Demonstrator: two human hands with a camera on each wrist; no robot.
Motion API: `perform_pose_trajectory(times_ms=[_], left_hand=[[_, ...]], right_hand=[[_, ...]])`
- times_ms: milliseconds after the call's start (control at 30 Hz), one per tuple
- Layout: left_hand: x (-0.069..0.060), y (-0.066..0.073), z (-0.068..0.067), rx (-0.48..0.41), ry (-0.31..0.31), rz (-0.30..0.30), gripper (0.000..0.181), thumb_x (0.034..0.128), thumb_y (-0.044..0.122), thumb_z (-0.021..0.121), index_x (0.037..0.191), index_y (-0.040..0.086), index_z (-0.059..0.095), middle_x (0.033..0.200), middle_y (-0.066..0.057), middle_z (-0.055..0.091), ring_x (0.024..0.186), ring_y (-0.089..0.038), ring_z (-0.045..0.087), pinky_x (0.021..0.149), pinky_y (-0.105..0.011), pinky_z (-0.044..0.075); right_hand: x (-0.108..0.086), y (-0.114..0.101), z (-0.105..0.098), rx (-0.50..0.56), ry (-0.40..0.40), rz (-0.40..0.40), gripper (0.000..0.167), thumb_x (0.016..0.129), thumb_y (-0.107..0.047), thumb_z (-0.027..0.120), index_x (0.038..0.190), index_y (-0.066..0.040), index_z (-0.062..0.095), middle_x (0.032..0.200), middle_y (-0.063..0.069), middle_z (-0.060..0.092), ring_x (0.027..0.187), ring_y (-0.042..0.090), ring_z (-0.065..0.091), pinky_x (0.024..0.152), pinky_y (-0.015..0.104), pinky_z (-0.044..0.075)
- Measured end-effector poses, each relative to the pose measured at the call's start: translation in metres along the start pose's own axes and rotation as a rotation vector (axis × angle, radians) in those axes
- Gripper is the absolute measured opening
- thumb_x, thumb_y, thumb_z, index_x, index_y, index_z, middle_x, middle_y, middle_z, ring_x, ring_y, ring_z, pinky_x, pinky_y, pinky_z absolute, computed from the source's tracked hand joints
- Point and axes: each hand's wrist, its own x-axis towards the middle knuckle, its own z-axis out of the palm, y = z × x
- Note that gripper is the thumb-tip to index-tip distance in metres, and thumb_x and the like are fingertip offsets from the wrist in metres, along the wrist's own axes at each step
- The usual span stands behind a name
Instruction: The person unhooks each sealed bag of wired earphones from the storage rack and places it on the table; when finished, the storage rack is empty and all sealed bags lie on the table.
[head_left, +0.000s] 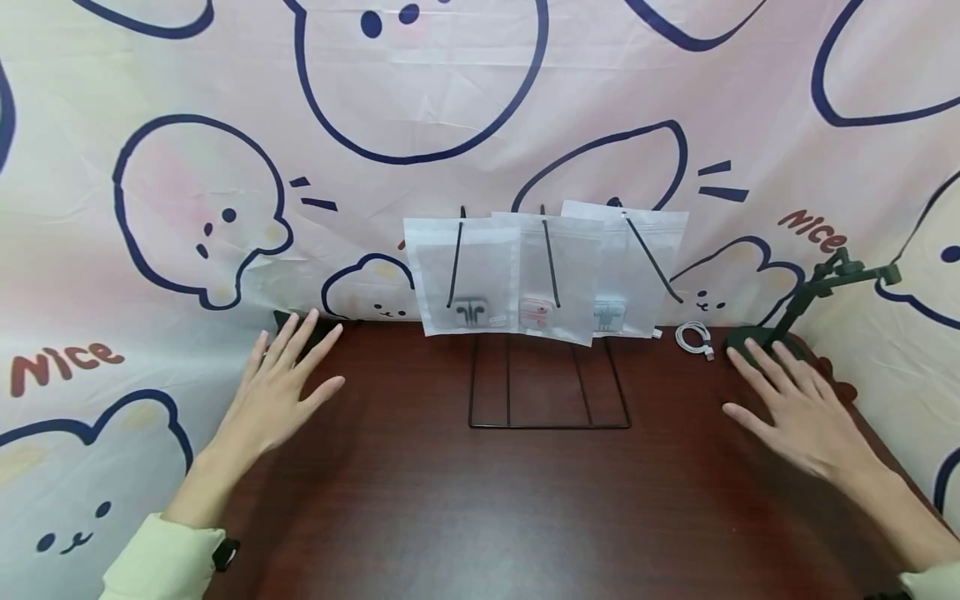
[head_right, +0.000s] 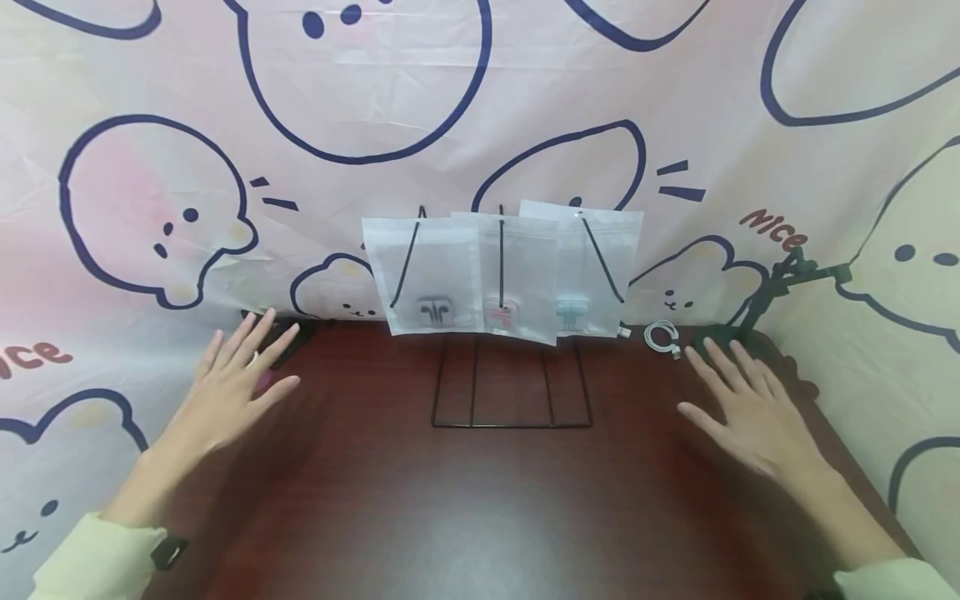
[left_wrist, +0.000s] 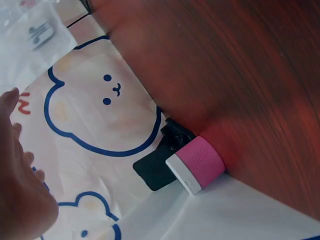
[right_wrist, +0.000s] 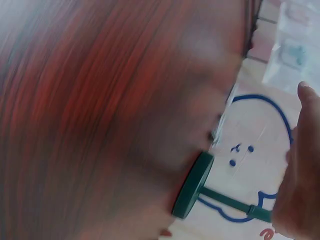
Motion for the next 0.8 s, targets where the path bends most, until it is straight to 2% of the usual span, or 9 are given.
perform_pose_trajectory(times_ms=[67, 167, 267, 333, 400, 533, 600, 700, 800], left_hand=[[0.003, -0.001, 0.000, -0.098, -0.003, -0.010, 0.076, 0.1025, 0.049, 0.060, 0.167, 0.032, 0.024, 0.176, -0.004, 0.006, 0.161, -0.031, 0.001, 0.127, -0.057, -0.008], [0.007, -0.004, 0.001, -0.263, -0.004, -0.035, 0.077, 0.1017, 0.042, 0.065, 0.166, 0.033, 0.025, 0.175, -0.005, 0.009, 0.160, -0.035, 0.007, 0.124, -0.068, 0.004], [0.012, -0.004, 0.001, -0.414, -0.015, -0.076, 0.080, 0.1015, 0.036, 0.068, 0.167, 0.035, 0.022, 0.176, -0.003, 0.008, 0.159, -0.040, 0.010, 0.116, -0.078, 0.014], [0.017, -0.003, 0.001, -0.481, -0.022, -0.104, 0.082, 0.1017, 0.036, 0.068, 0.167, 0.037, 0.019, 0.176, -0.002, 0.005, 0.158, -0.041, 0.010, 0.114, -0.080, 0.017], [0.021, -0.002, 0.001, -0.525, -0.034, -0.140, 0.083, 0.1017, 0.038, 0.068, 0.167, 0.038, 0.016, 0.176, 0.000, 0.002, 0.159, -0.041, 0.009, 0.113, -0.081, 0.017], [0.032, 0.002, 0.003, -0.592, -0.039, -0.173, 0.084, 0.1012, 0.041, 0.068, 0.166, 0.042, 0.014, 0.176, 0.003, 0.002, 0.159, -0.040, 0.011, 0.115, -0.078, 0.018], [0.039, 0.004, 0.004, -0.628, -0.031, -0.175, 0.084, 0.1013, 0.040, 0.068, 0.166, 0.044, 0.014, 0.176, 0.002, 0.005, 0.159, -0.037, 0.014, 0.119, -0.073, 0.021], [0.050, 0.008, 0.007, -0.698, -0.018, -0.176, 0.084, 0.1018, 0.036, 0.068, 0.165, 0.047, 0.014, 0.175, 0.002, 0.009, 0.158, -0.033, 0.020, 0.122, -0.063, 0.027], [0.062, 0.013, 0.009, -0.750, -0.005, -0.185, 0.084, 0.1017, 0.034, 0.069, 0.165, 0.046, 0.014, 0.174, 0.001, 0.013, 0.157, -0.030, 0.023, 0.122, -0.059, 0.030]], right_hand=[[0.002, -0.007, 0.003, 0.154, -0.060, -0.001, 0.082, 0.103, -0.047, 0.060, 0.169, -0.026, 0.015, 0.175, 0.010, 0.011, 0.160, 0.038, -0.004, 0.122, 0.068, -0.011], [0.007, -0.022, 0.005, 0.427, -0.187, 0.002, 0.078, 0.104, -0.039, 0.061, 0.168, -0.031, 0.016, 0.174, 0.013, 0.014, 0.157, 0.047, 0.005, 0.111, 0.085, 0.003], [0.011, -0.038, 0.010, 0.646, -0.325, 0.049, 0.077, 0.106, -0.037, 0.060, 0.166, -0.041, 0.012, 0.173, 0.014, 0.012, 0.154, 0.050, 0.008, 0.105, 0.087, 0.012], [0.014, -0.048, 0.015, 0.741, -0.392, 0.092, 0.076, 0.106, -0.038, 0.059, 0.164, -0.047, 0.011, 0.173, 0.012, 0.010, 0.154, 0.048, 0.008, 0.104, 0.086, 0.016], [0.018, -0.057, 0.021, 0.808, -0.428, 0.118, 0.075, 0.106, -0.038, 0.059, 0.164, -0.048, 0.012, 0.173, 0.010, 0.010, 0.155, 0.045, 0.008, 0.106, 0.084, 0.018], [0.031, -0.072, 0.034, 0.926, -0.446, 0.125, 0.074, 0.107, -0.036, 0.059, 0.166, -0.042, 0.014, 0.174, 0.008, 0.012, 0.157, 0.044, 0.009, 0.111, 0.081, 0.018], [0.039, -0.077, 0.042, 0.969, -0.430, 0.119, 0.075, 0.106, -0.035, 0.060, 0.166, -0.037, 0.016, 0.173, 0.009, 0.013, 0.156, 0.047, 0.014, 0.112, 0.081, 0.020], [0.052, -0.082, 0.051, 0.988, -0.375, 0.109, 0.076, 0.105, -0.033, 0.063, 0.167, -0.027, 0.019, 0.171, 0.014, 0.021, 0.152, 0.048, 0.025, 0.111, 0.076, 0.028], [0.062, -0.086, 0.061, 0.975, -0.335, 0.107, 0.079, 0.103, -0.033, 0.067, 0.166, -0.017, 0.023, 0.167, 0.017, 0.029, 0.147, 0.044, 0.035, 0.109, 0.066, 0.037]])
